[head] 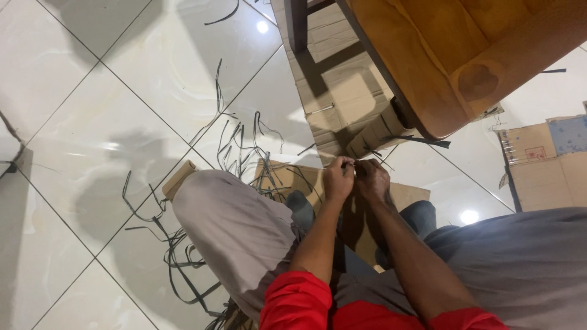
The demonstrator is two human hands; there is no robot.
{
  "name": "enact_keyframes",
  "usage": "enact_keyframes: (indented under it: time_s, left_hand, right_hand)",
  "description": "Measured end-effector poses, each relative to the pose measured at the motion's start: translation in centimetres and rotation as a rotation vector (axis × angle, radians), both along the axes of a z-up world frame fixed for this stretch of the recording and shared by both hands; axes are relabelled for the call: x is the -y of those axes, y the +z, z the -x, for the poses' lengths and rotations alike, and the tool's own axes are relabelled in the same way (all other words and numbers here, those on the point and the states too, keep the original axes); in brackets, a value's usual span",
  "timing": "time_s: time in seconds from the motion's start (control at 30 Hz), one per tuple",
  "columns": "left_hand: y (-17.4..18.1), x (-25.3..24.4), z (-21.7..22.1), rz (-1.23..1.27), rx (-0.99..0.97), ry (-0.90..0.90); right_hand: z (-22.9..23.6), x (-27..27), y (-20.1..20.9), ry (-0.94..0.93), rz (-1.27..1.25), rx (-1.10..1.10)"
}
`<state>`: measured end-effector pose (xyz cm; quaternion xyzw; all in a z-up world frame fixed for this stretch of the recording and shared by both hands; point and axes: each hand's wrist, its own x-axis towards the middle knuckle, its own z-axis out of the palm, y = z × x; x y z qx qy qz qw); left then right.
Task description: The person assembles a wooden chair by using black zip ties to secure cardboard protective pieces around the chair legs and frame while sitting on a tiled floor.
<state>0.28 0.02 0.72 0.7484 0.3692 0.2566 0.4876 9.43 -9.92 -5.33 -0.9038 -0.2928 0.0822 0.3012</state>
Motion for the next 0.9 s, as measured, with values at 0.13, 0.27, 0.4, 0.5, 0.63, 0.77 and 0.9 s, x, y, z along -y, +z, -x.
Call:
enact_keyframes:
  time_s: [0.13,0.27,0.4,0.5,0.63,0.77,0.9]
  left_hand:
    - [1.1,-0.2,-0.1,0.115,0.045,0.04]
    - [1.5,-0.5,-0.7,0.419,0.121,0.121]
    - [-0.8,-1.1,-1.3,0.605,-0.047,0.168]
    - [-2.7,-1.1,-1.3,0.777,-0.117,0.113]
    - [-1.9,-1.1,-1.3,0.897,-0.16,0.014]
    - [-2.5,-1.3,-2.0,0.907,-0.165,0.08]
    - [-4.7,-1.4,-2.9,0.822,-0.276,0.094]
  right_hand:
    - [0.6,-0.4,1.6,-0.01,0.031,0.04]
    - [-0.1,-0.2,0.2,-0.028,-0.038,-0.019]
    - [0.8,-0.4,1.8,-0.052,-0.006,-0.049]
    - [1.2,-0.6,2.1,-0.092,-0.014,-0.011]
    - [1.4,-0.6,2.7,-0.113,-0.055,0.011]
    - [0.8,-0.6,2.6,-0.108,-0.098,-0.011]
    - [0.2,-0.4,1.5,-0.149,-0.113,-0.048]
